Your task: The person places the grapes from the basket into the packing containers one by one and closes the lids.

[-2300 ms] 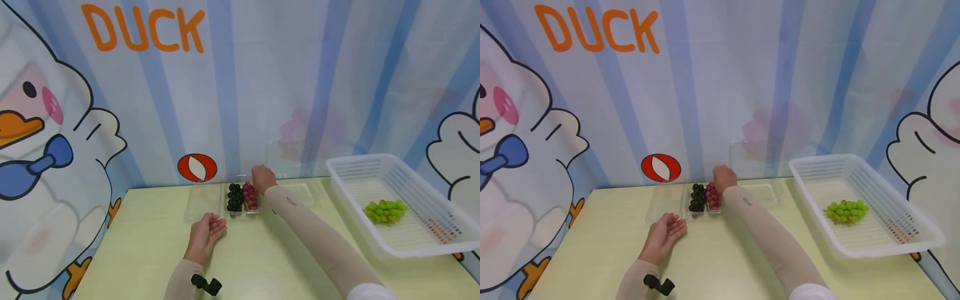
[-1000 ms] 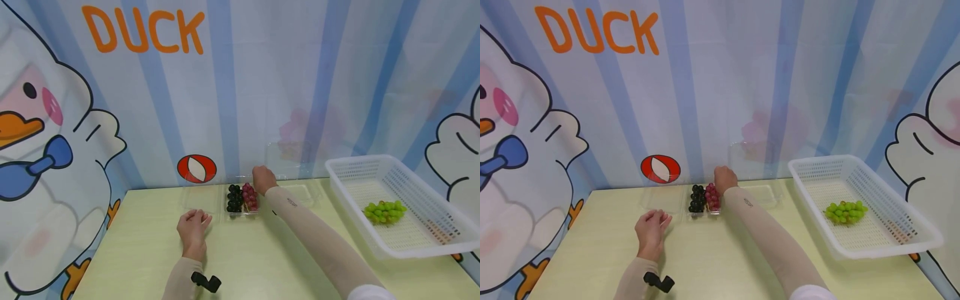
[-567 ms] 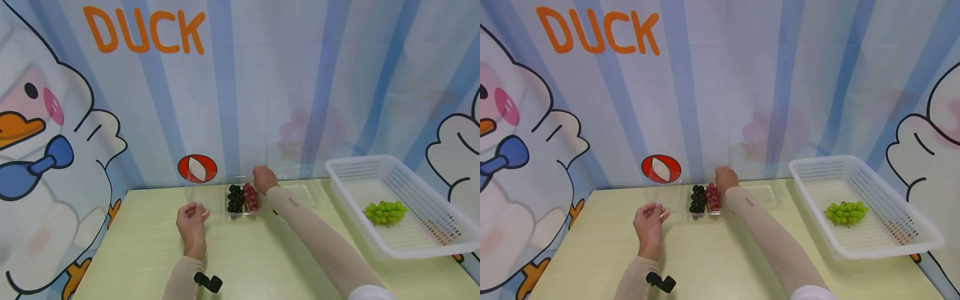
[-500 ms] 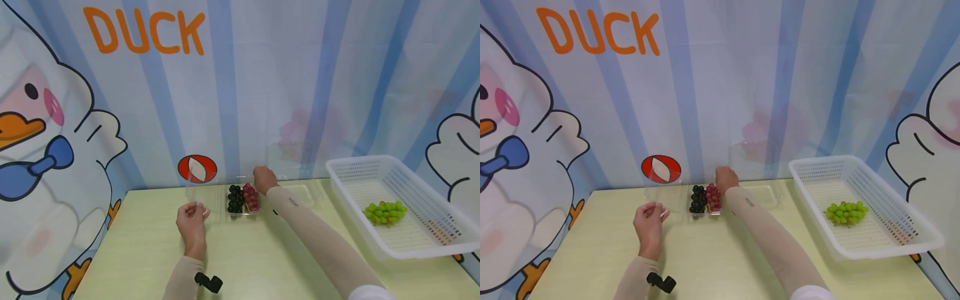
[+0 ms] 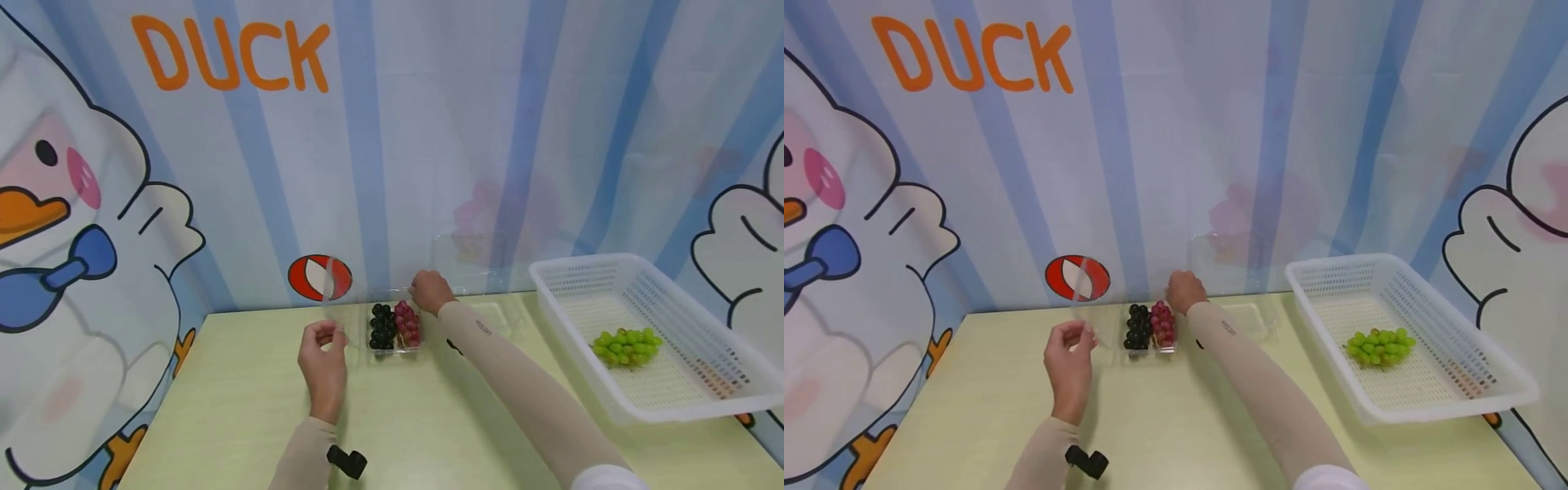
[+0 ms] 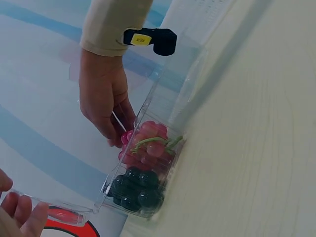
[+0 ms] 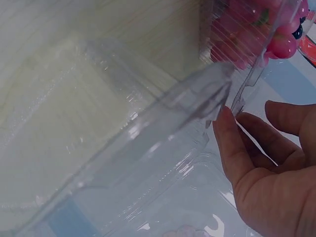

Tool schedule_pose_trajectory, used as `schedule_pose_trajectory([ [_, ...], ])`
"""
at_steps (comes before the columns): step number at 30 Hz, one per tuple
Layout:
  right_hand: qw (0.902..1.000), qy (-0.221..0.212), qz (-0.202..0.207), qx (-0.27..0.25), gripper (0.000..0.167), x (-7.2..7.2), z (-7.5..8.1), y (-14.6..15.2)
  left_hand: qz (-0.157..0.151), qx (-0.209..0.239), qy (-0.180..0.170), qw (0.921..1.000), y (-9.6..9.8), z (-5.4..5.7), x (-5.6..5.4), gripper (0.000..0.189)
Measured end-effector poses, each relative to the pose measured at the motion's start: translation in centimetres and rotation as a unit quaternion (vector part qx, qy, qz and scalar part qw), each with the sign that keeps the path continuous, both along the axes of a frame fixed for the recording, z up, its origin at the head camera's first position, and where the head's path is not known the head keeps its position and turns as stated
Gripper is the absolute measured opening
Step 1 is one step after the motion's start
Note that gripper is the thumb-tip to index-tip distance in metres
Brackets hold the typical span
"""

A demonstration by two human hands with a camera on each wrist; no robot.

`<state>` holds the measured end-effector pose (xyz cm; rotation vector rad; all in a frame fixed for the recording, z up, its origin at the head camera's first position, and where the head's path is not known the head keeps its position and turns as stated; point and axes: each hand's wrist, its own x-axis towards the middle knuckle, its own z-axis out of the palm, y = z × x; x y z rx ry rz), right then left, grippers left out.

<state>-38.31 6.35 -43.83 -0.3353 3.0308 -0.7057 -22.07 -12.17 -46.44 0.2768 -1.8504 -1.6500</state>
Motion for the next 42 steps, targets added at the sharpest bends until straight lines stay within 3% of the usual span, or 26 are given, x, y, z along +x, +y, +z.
schedule_pose_trajectory([
  [9, 0.9994, -0.011, 0.011, -0.030, 0.053, 0.1, 0.7, 0.4, 0.003, -0.093, 0.010, 0.9956, 1.0, 0.0, -0.4, 0.010],
  [21, 0.9953, -0.061, 0.010, -0.074, 0.052, -0.1, 0.9, 1.0, -0.042, -0.169, 0.009, 0.9846, 1.9, -0.5, -0.6, 0.009],
  [27, 0.9918, -0.078, 0.000, -0.101, 0.069, 0.0, 1.1, 1.2, -0.050, -0.215, 0.019, 0.9752, 2.3, -0.9, -0.7, 0.010],
  [31, 0.9898, -0.089, -0.013, -0.110, 0.077, -0.1, 1.2, 1.2, -0.046, -0.253, 0.019, 0.9662, 2.5, -1.1, -0.7, 0.012],
  [38, 0.9849, -0.112, -0.024, -0.130, 0.086, -0.3, 1.3, 1.5, -0.044, -0.342, 0.016, 0.9387, 2.8, -1.5, -0.4, 0.013],
  [42, 0.9841, -0.110, -0.028, -0.136, 0.084, -0.3, 1.3, 1.6, -0.044, -0.363, 0.017, 0.9308, 3.0, -1.8, -0.3, 0.012],
])
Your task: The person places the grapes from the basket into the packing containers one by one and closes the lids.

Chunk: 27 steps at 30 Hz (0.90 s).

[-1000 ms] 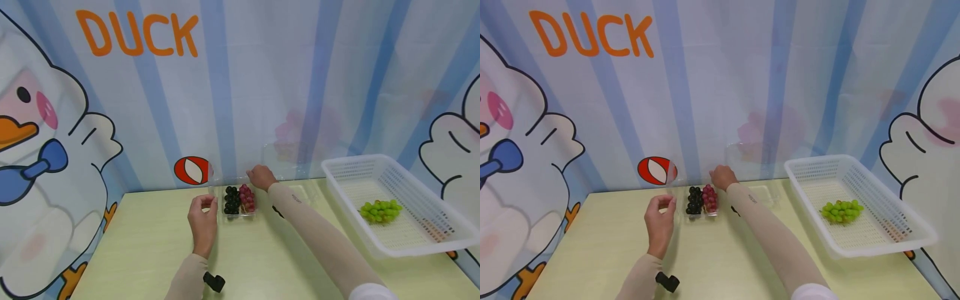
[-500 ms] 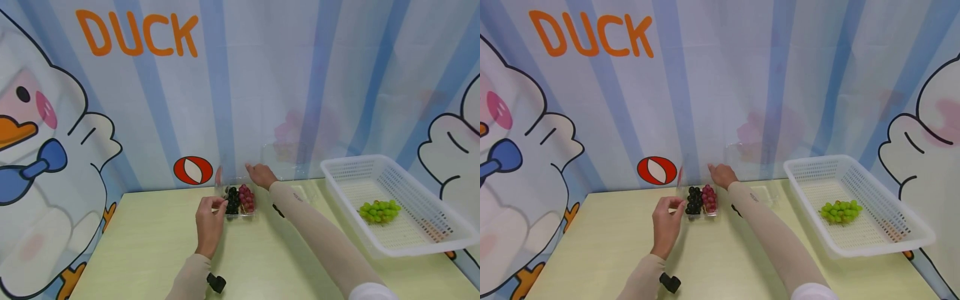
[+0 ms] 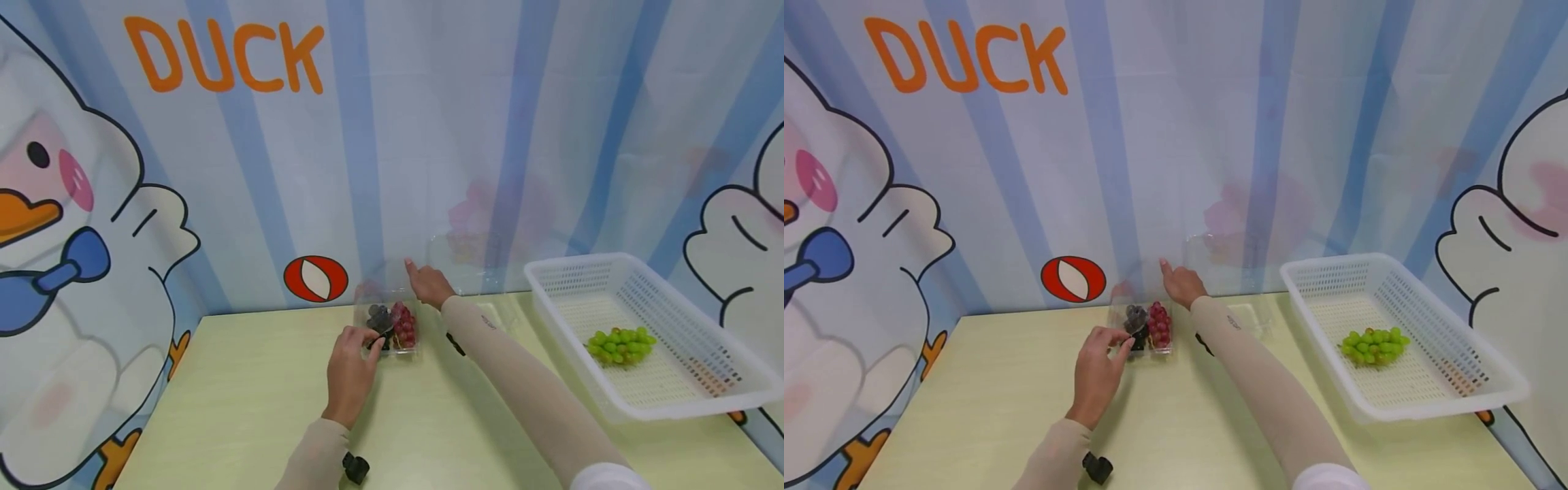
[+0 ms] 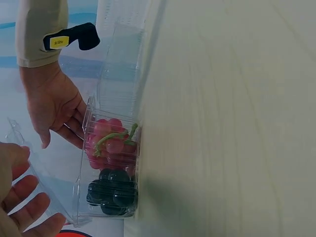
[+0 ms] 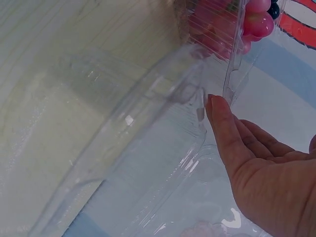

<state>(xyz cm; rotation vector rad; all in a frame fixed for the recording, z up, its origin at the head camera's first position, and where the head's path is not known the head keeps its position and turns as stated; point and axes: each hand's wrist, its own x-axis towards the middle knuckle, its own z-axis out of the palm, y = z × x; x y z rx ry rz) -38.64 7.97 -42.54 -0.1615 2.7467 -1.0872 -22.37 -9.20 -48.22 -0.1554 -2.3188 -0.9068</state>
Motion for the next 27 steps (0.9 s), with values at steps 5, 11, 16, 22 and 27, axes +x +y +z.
schedule_pose_trajectory([
  [5, 0.9999, 0.006, -0.009, -0.001, 0.077, 0.1, 0.1, -0.1, 0.003, -0.027, 0.000, 0.9996, 0.2, -0.2, 0.2, 0.014],
  [11, 0.9998, 0.009, -0.017, -0.004, 0.078, 0.2, 0.2, -0.4, 0.007, -0.088, 0.009, 0.9960, 0.3, -0.6, 0.3, 0.015],
  [16, 0.9993, 0.031, -0.007, 0.019, 0.056, 0.1, 0.1, -0.5, 0.006, -0.123, 0.024, 0.9920, 0.4, -1.0, 0.3, 0.012],
  [22, 0.9960, 0.068, 0.010, 0.058, 0.036, -0.2, -0.2, -0.6, 0.008, -0.146, 0.025, 0.9890, 0.5, -1.0, 0.3, 0.011],
  [27, 0.9946, 0.067, 0.020, 0.077, 0.036, -0.4, -0.4, -0.8, 0.011, -0.147, 0.022, 0.9889, 0.4, -0.8, 0.0, 0.013],
])
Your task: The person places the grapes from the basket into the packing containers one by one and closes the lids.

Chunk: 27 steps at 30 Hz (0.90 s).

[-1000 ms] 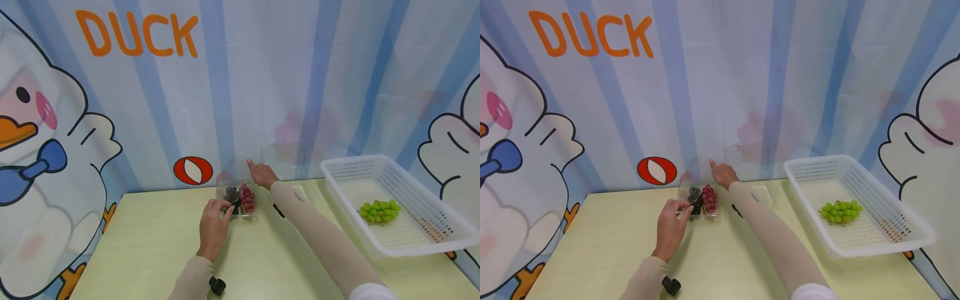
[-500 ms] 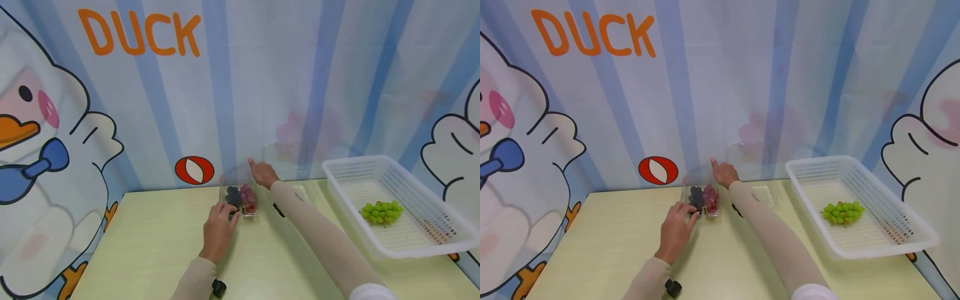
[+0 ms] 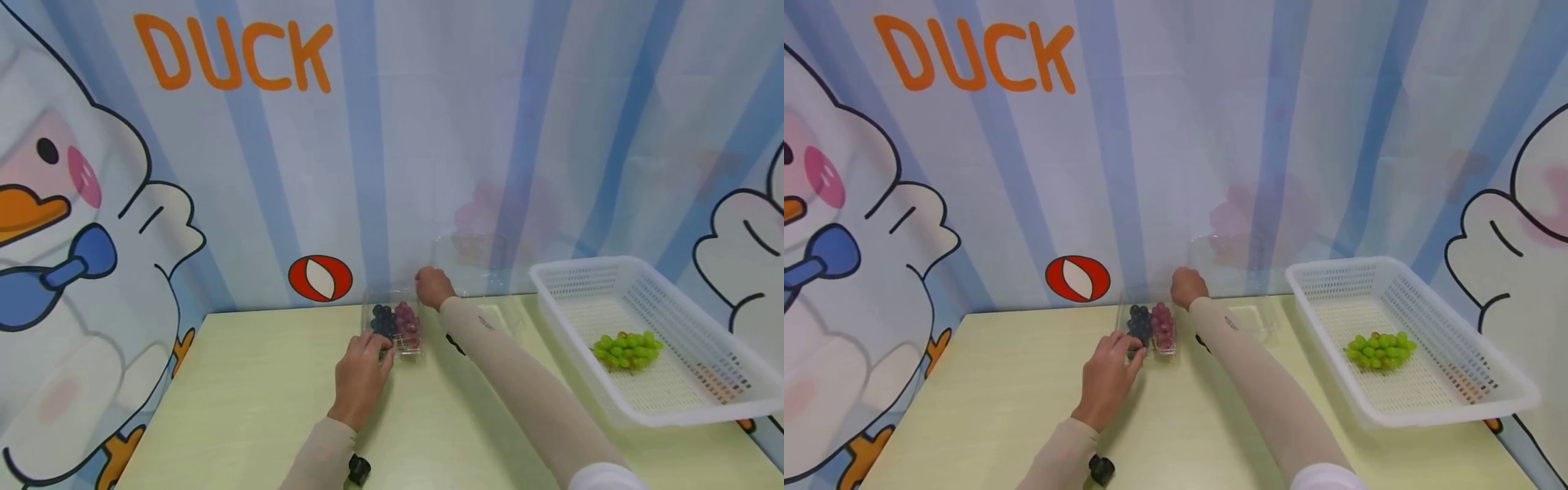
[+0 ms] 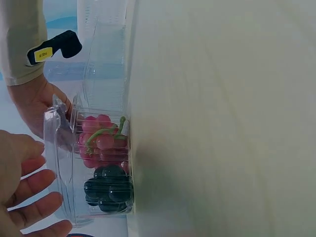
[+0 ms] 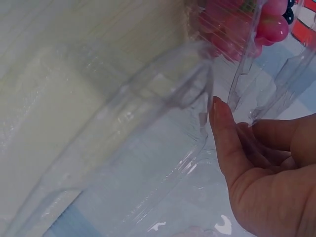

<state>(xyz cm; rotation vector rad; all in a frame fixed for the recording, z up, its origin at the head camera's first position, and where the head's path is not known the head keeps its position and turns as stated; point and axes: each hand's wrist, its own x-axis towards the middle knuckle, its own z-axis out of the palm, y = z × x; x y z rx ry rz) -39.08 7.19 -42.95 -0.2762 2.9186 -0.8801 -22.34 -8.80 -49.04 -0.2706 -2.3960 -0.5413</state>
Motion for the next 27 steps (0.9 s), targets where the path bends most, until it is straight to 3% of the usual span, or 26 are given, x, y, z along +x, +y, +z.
schedule_pose_trajectory([
  [7, 0.9994, 0.016, 0.007, 0.030, 0.035, 0.2, 0.3, -0.2, 0.016, -0.006, -0.022, 0.9996, -0.4, 0.5, -1.1, 0.024],
  [13, 0.9986, 0.026, 0.011, 0.046, 0.034, 0.2, 0.2, -0.4, 0.024, -0.026, -0.090, 0.9954, -1.1, 0.9, -2.4, 0.034],
  [17, 0.9980, 0.037, 0.000, 0.051, 0.031, -0.2, -0.2, -0.6, 0.015, -0.038, -0.113, 0.9928, -1.5, 0.9, -3.2, 0.037],
  [20, 0.9979, 0.042, -0.011, 0.049, 0.029, -0.5, -0.5, -0.8, -0.004, -0.054, -0.112, 0.9923, -1.8, 0.8, -3.6, 0.043],
  [23, 0.9975, 0.044, -0.018, 0.052, 0.027, -0.8, -0.5, -1.1, -0.044, -0.057, -0.122, 0.9899, -2.1, 0.7, -4.3, 0.048],
  [27, 0.9966, 0.046, -0.017, 0.066, 0.026, -1.2, -0.3, -1.4, -0.106, -0.051, -0.160, 0.9800, -2.5, 0.4, -5.3, 0.050],
])
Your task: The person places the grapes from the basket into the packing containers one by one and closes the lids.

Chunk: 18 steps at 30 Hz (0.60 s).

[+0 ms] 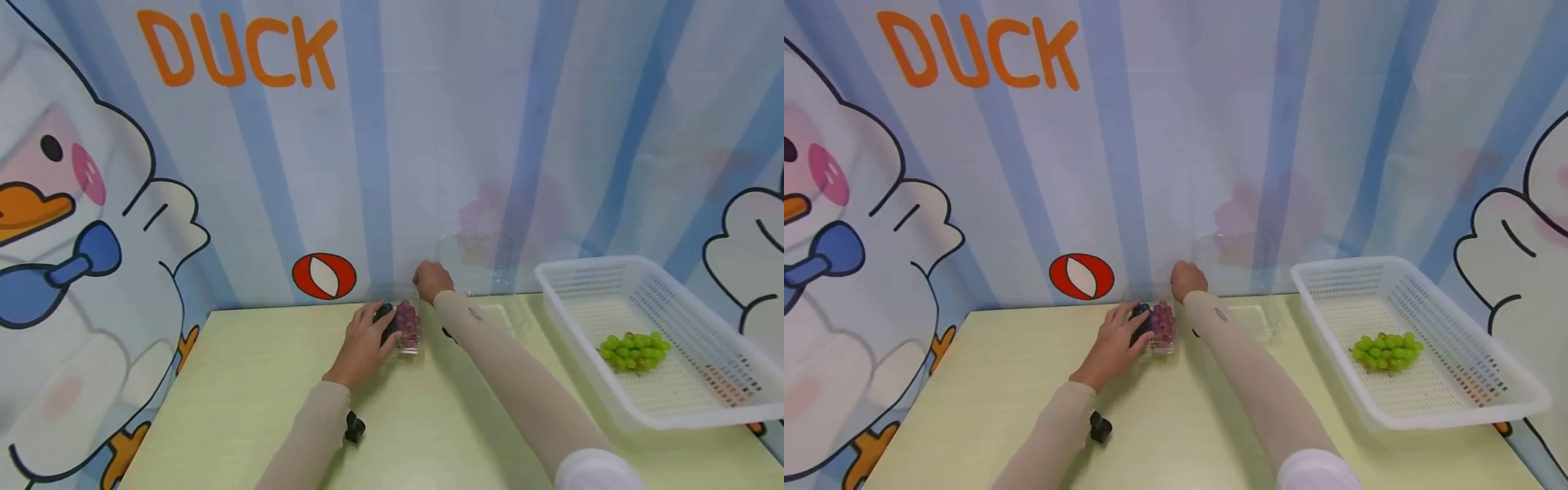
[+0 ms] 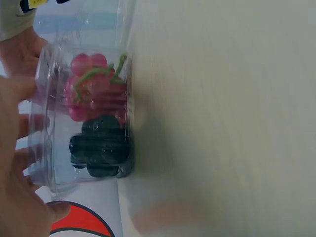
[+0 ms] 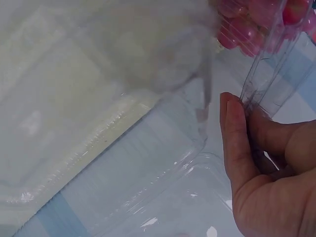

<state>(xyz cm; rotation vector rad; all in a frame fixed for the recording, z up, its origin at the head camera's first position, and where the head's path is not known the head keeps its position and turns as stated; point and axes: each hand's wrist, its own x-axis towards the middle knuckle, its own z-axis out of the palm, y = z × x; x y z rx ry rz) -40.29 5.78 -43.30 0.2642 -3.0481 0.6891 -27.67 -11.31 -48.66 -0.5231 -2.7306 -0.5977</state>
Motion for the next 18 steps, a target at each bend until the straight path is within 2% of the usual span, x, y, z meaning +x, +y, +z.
schedule_pose_trajectory([
  [4, 0.9999, 0.001, 0.001, 0.011, 0.026, -0.3, 0.0, -0.3, -0.018, -0.024, -0.028, 0.9992, -0.1, -0.1, -0.9, 0.052],
  [13, 0.9998, 0.014, 0.012, 0.010, 0.027, 0.2, 0.4, -0.4, 0.001, -0.083, -0.031, 0.9960, 0.7, 0.1, -2.4, 0.060],
  [18, 0.9996, 0.024, 0.008, 0.011, 0.025, 0.1, 0.3, -0.4, 0.007, -0.092, -0.035, 0.9951, 0.8, -0.1, -2.8, 0.062],
])
